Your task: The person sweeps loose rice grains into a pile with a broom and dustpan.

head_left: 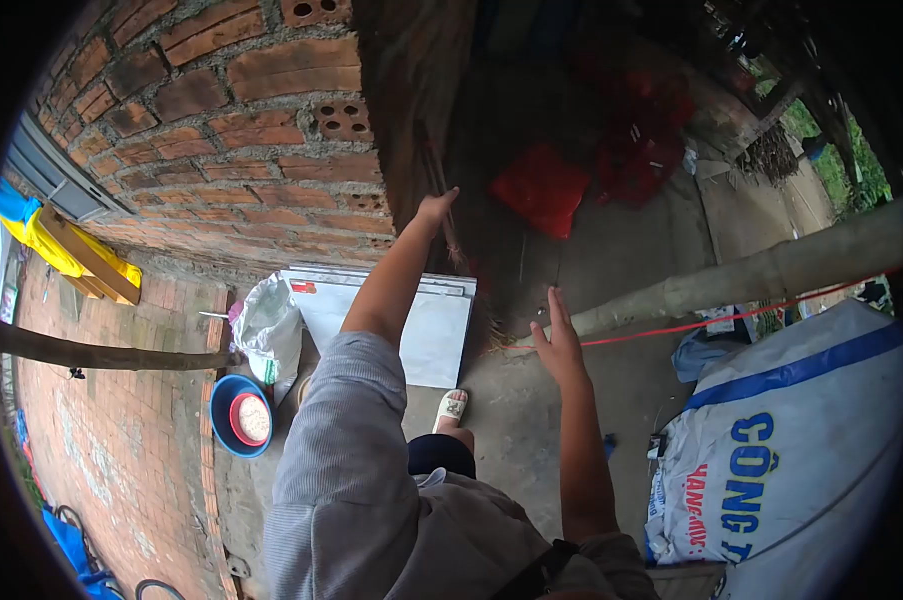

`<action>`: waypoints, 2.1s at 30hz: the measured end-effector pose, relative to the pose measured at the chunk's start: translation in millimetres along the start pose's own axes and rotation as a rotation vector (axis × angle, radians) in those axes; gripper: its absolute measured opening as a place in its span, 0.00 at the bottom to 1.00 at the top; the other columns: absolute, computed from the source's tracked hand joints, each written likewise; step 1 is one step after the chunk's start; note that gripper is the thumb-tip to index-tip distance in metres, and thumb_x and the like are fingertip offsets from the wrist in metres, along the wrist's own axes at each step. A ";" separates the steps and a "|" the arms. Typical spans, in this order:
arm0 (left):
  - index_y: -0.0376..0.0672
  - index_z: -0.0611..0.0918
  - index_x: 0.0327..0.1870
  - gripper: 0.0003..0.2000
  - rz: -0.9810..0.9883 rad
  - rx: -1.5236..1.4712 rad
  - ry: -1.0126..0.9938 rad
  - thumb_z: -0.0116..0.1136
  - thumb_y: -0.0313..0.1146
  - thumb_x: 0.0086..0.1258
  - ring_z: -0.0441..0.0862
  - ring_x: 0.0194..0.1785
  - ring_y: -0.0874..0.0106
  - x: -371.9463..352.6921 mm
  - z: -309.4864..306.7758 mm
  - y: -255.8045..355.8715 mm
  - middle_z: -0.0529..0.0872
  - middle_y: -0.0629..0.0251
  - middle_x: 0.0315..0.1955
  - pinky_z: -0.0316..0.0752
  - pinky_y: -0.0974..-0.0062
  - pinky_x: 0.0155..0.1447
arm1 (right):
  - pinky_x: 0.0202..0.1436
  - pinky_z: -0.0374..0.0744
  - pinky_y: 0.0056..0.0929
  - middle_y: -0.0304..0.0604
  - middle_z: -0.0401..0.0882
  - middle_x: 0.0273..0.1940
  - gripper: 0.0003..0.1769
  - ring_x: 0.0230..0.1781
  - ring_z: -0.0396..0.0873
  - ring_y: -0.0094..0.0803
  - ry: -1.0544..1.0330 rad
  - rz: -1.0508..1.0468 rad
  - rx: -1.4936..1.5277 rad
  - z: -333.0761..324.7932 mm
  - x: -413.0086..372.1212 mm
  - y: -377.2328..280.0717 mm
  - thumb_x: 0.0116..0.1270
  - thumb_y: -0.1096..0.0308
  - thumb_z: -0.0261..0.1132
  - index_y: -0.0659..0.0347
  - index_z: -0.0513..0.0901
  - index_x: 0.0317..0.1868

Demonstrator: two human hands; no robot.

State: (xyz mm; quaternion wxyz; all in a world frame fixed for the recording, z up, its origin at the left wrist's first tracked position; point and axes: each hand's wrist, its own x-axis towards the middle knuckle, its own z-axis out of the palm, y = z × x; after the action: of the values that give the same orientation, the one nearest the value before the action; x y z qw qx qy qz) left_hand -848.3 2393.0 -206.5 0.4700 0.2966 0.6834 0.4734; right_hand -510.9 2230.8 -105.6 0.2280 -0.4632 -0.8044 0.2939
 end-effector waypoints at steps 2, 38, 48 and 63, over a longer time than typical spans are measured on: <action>0.28 0.71 0.51 0.36 0.004 -0.045 0.063 0.62 0.54 0.54 0.80 0.40 0.62 70.0 14.3 -23.3 0.80 0.52 0.40 0.74 0.67 0.44 | 0.69 0.56 0.36 0.56 0.50 0.68 0.34 0.69 0.50 0.47 0.015 0.062 0.138 -2.6 7.5 15.7 0.63 0.69 0.56 0.61 0.52 0.68; 0.34 0.58 0.65 0.28 0.126 0.690 0.573 0.43 0.42 0.69 0.57 0.67 0.49 -280.0 348.5 -17.2 0.60 0.43 0.63 0.58 0.58 0.66 | 0.63 0.61 0.23 0.45 0.67 0.61 0.28 0.62 0.65 0.28 -1.270 -0.012 0.541 -205.2 -16.3 225.3 0.67 0.61 0.55 0.64 0.62 0.64; 0.37 0.55 0.67 0.30 0.551 0.809 -0.177 0.43 0.44 0.70 0.51 0.70 0.53 -319.5 522.6 60.6 0.56 0.48 0.66 0.50 0.59 0.70 | 0.64 0.65 0.34 0.55 0.61 0.63 0.34 0.64 0.62 0.47 -0.331 -0.230 0.066 -315.6 13.2 325.4 0.61 0.65 0.61 0.63 0.58 0.66; 0.33 0.54 0.67 0.32 0.483 0.671 0.540 0.46 0.44 0.67 0.52 0.69 0.50 -1.8 587.4 180.3 0.55 0.43 0.66 0.50 0.55 0.69 | 0.69 0.55 0.45 0.60 0.43 0.69 0.46 0.69 0.46 0.57 -0.358 -0.534 -0.221 -335.5 295.9 385.6 0.54 0.67 0.66 0.65 0.49 0.68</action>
State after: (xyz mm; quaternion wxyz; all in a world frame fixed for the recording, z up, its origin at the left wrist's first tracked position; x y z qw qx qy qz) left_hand -312.4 2675.5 -103.5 0.0316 0.4482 0.8072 0.3827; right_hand -199.0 2732.3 -98.6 0.1003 -0.1989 -0.9517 0.2114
